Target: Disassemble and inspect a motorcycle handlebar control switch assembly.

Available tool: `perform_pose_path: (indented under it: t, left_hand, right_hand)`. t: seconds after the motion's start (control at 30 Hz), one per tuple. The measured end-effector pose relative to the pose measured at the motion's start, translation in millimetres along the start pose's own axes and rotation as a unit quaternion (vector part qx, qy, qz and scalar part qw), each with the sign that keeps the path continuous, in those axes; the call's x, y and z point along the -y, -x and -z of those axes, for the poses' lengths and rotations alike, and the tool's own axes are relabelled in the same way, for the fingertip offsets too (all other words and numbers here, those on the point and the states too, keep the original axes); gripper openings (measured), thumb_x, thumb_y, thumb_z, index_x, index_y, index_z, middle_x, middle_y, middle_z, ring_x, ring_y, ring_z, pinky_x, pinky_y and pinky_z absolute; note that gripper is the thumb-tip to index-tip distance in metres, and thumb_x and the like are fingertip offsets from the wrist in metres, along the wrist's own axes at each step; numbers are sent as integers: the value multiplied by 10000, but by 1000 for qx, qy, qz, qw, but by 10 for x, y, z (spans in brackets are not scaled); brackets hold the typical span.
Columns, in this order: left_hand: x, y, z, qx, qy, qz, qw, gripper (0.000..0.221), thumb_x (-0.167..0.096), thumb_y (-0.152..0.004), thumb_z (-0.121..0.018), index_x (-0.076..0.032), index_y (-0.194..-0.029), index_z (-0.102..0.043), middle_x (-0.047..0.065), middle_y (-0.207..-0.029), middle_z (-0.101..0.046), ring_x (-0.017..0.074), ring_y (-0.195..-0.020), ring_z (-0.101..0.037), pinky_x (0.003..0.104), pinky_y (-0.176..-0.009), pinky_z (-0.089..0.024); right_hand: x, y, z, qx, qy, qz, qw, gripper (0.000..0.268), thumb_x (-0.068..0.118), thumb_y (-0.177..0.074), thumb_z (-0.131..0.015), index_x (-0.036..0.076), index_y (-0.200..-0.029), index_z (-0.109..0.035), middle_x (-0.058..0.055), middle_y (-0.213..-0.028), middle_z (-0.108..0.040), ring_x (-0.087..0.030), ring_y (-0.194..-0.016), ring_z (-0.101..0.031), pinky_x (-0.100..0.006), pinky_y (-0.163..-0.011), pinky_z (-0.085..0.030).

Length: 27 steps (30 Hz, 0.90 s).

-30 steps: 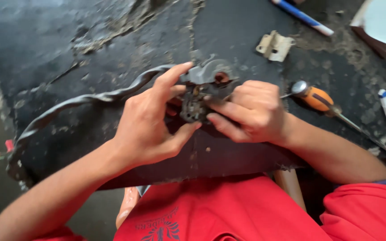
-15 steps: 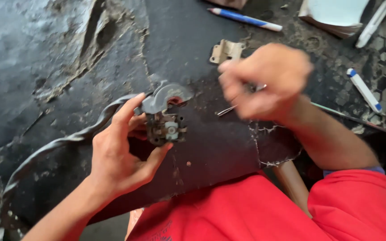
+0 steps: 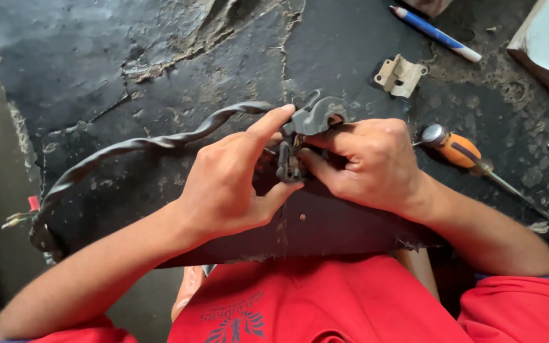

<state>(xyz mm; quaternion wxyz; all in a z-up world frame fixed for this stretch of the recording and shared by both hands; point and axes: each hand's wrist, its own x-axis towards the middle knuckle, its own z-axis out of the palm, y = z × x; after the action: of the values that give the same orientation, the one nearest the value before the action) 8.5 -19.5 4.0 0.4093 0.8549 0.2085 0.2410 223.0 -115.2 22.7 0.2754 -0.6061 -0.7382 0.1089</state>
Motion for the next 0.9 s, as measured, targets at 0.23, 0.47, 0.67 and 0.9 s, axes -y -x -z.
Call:
perform_pose_path:
  t: [0.23, 0.47, 0.67, 0.9]
  left_hand:
    - [-16, -2, 3, 3, 5, -5, 1000, 929, -178, -763, -906, -82, -1539, -403, 88, -1034, -727, 236, -840, -716, 357, -749, -580]
    - [0, -22, 22, 15, 16, 23, 999, 929, -188, -760, -912, -87, -1534, -407, 92, -1016, -725, 224, -775, -715, 345, -696, -589]
    - [71, -20, 72, 27, 76, 32, 996, 946, -179, -798, -901, -87, -1554, -340, 117, -1102, -767, 224, -912, -789, 312, -791, -634]
    - [28, -70, 129, 49, 140, 131, 980, 986, -183, -793, -881, -72, -1566, -279, 108, -1088, -799, 180, -864, -803, 296, -792, -645]
  right_hand:
    - [36, -24, -49, -46, -20, 42, 998, 251, 112, -827, -857, 43, -1054, -774, -100, -765, -683, -266, -654, -662, -363, -618, -516]
    - [-32, 38, 17, -69, -35, 47, 996, 214, 65, -779, -872, 24, -964, -773, -98, -698, -659, -241, -583, -623, -355, -566, -476]
    - [-56, 93, 397, -20, -95, -87, 991, 111, 72, -861, -829, 38, -942, -763, -72, -744, -711, -123, -606, -678, -263, -560, -509]
    - [-152, 84, 459, 132, 6, -122, 984, 146, 118, -804, -830, 62, -933, -791, -80, -836, -744, -209, -703, -705, -306, -618, -537]
